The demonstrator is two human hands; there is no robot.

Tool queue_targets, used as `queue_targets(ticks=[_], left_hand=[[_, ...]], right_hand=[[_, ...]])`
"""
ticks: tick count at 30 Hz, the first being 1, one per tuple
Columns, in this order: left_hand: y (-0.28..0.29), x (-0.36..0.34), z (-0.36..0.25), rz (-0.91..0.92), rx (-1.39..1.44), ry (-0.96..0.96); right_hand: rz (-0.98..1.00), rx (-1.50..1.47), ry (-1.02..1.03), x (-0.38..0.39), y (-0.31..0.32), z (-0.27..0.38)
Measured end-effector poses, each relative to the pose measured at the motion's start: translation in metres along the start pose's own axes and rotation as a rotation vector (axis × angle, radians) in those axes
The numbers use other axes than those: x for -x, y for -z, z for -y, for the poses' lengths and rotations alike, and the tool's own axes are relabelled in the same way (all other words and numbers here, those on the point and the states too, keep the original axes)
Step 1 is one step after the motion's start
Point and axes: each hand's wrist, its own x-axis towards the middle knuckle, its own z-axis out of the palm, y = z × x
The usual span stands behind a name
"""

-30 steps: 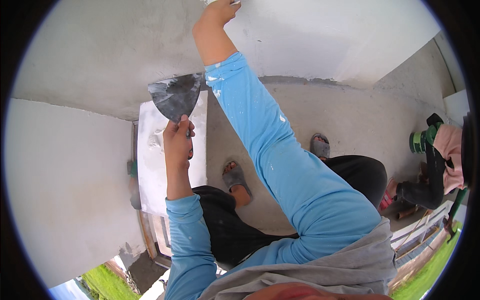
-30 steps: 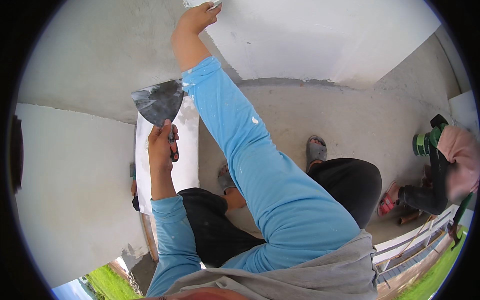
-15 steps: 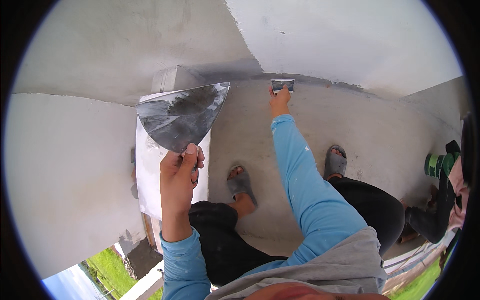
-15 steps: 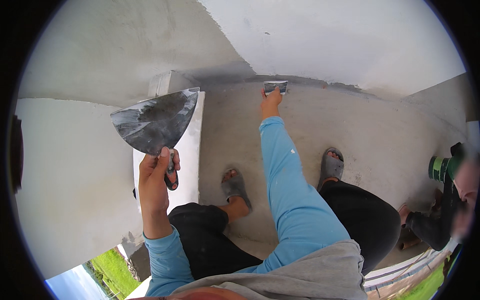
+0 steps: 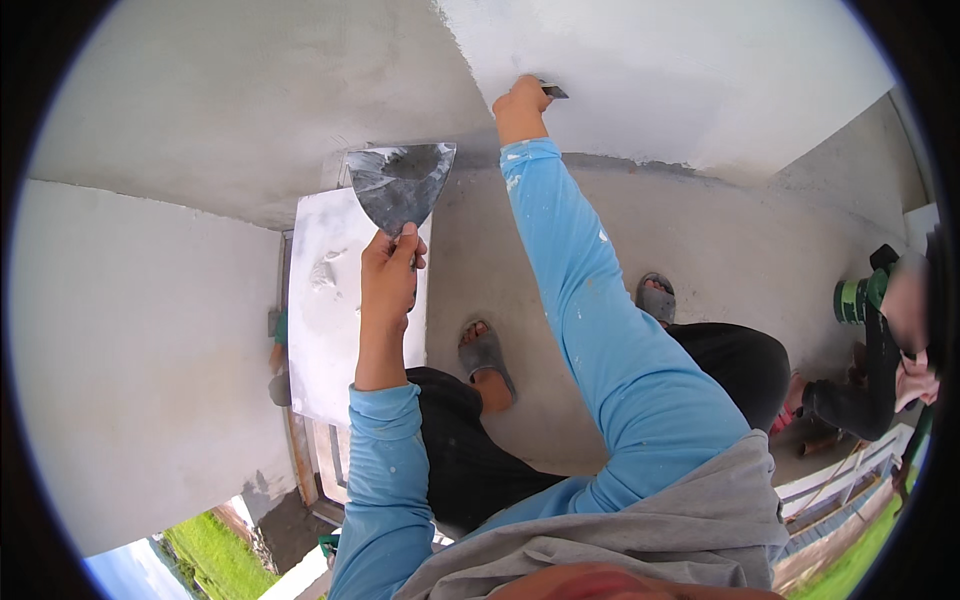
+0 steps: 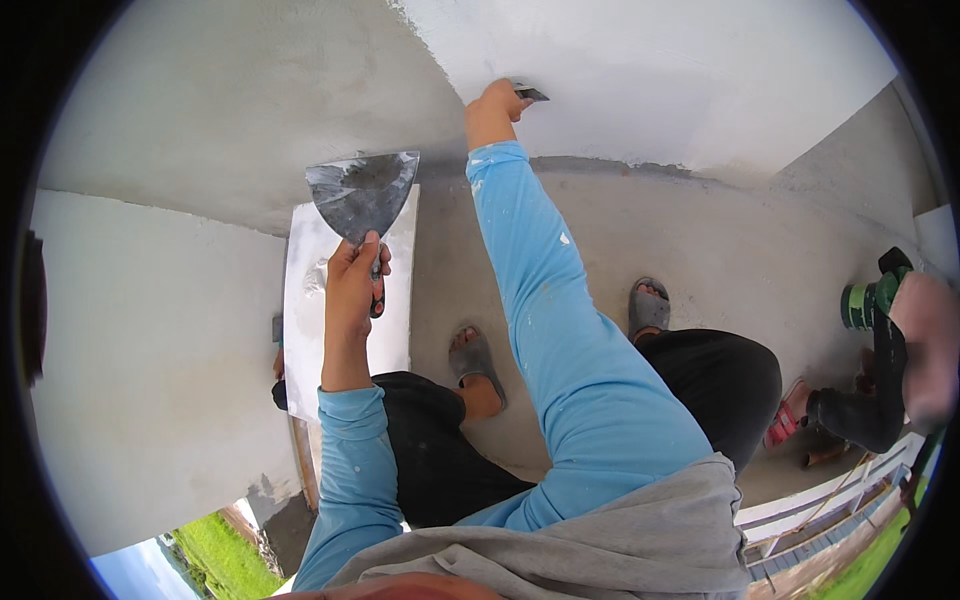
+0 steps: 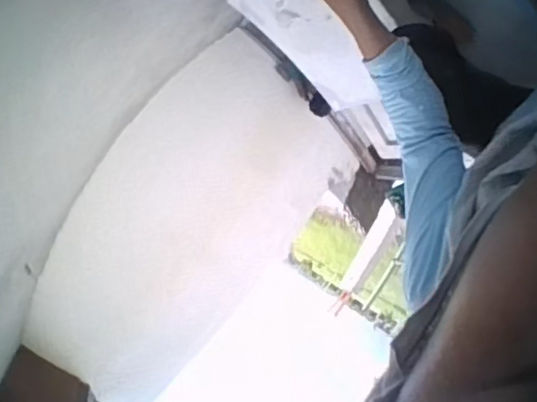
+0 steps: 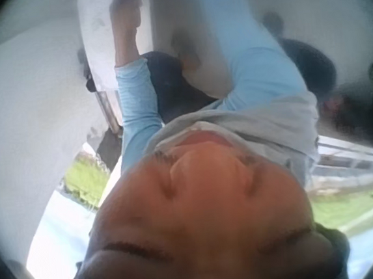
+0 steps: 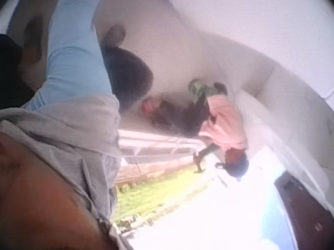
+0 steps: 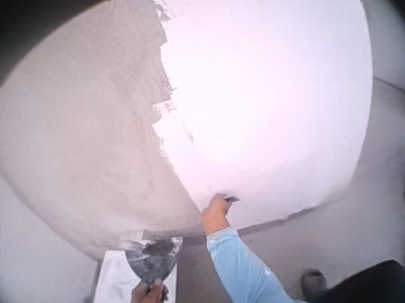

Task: The person scoops white plaster from a board using a trowel and applies it to a wall with a smaller trowel. They repeatedly smooth the surface and scrape excess material back onto the board while working on a construction site.

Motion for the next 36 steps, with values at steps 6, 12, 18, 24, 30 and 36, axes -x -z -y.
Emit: queue_targets(ticks=[6,12,18,24,30,36], left_hand=[[-0.029,-0.023,0.007,0.005,0.089,-0.15],[-0.009,-0.002,0.005,0.072,0.245,-0.128],[-0.006,0.033,-0.019,0.606,0.098,-0.117],[-0.007,0.045,-0.007,0.707,-0.014,-0.153],[-0.005,0.031,-0.019,0.307,0.184,-0.2],[0.062,0.042,-0.019,-0.065,0.127,-0.403]], right_hand=[[-0.037,-0.466,-0.174,0.101,-0.155,0.09],[1.062,0.61,0.517,0.258,-0.069,0.131],[1.838,1.312,1.292,0.305,0.117,0.214],[1.764,1.547,1.259,0.277,0.172,0.249],[1.385,2.194,1.247,0.195,0.182,0.287],[1.505,2.145,1.08,0.196,0.182,0.269]])
